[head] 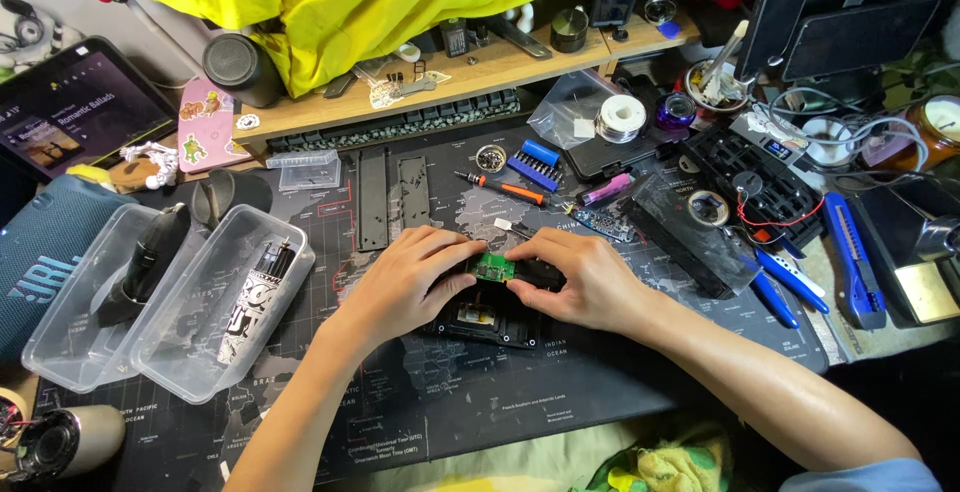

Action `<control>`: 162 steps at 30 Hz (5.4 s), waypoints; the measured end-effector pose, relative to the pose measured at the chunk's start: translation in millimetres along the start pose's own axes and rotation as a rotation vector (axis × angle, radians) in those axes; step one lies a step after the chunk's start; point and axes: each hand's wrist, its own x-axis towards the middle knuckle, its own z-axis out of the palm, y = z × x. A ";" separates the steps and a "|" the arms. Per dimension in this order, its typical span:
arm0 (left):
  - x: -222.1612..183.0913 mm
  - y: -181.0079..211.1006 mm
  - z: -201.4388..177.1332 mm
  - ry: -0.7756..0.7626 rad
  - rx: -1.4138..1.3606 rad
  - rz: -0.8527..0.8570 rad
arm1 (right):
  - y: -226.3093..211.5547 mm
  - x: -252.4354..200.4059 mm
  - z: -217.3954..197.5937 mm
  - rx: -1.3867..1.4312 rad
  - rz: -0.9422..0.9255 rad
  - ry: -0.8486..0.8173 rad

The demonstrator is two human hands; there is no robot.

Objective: Repairing a handheld electronic device by manipulating internal components and using a screwdriver on a workbench.

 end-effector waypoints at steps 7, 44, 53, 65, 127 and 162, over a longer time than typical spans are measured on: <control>-2.2 -3.2 5.3 0.034 -0.025 -0.011 | -0.1 -1.7 3.9 -0.023 -0.010 0.018; -2.2 -3.8 8.4 0.036 -0.143 -0.080 | -1.7 -3.6 10.4 -0.216 -0.358 0.111; -2.8 -6.1 11.6 0.058 -0.099 -0.038 | -0.1 -3.6 9.8 -0.202 -0.383 0.113; -4.6 -8.0 21.8 0.079 0.027 0.050 | -25.3 13.2 -39.5 -0.163 -0.145 -0.240; 7.0 16.4 -23.3 -0.197 -0.541 -0.427 | 23.2 -3.3 -28.2 0.334 0.047 -0.222; 62.3 123.9 -13.6 0.446 -1.607 -1.057 | 6.9 -2.1 7.1 0.875 0.496 -0.183</control>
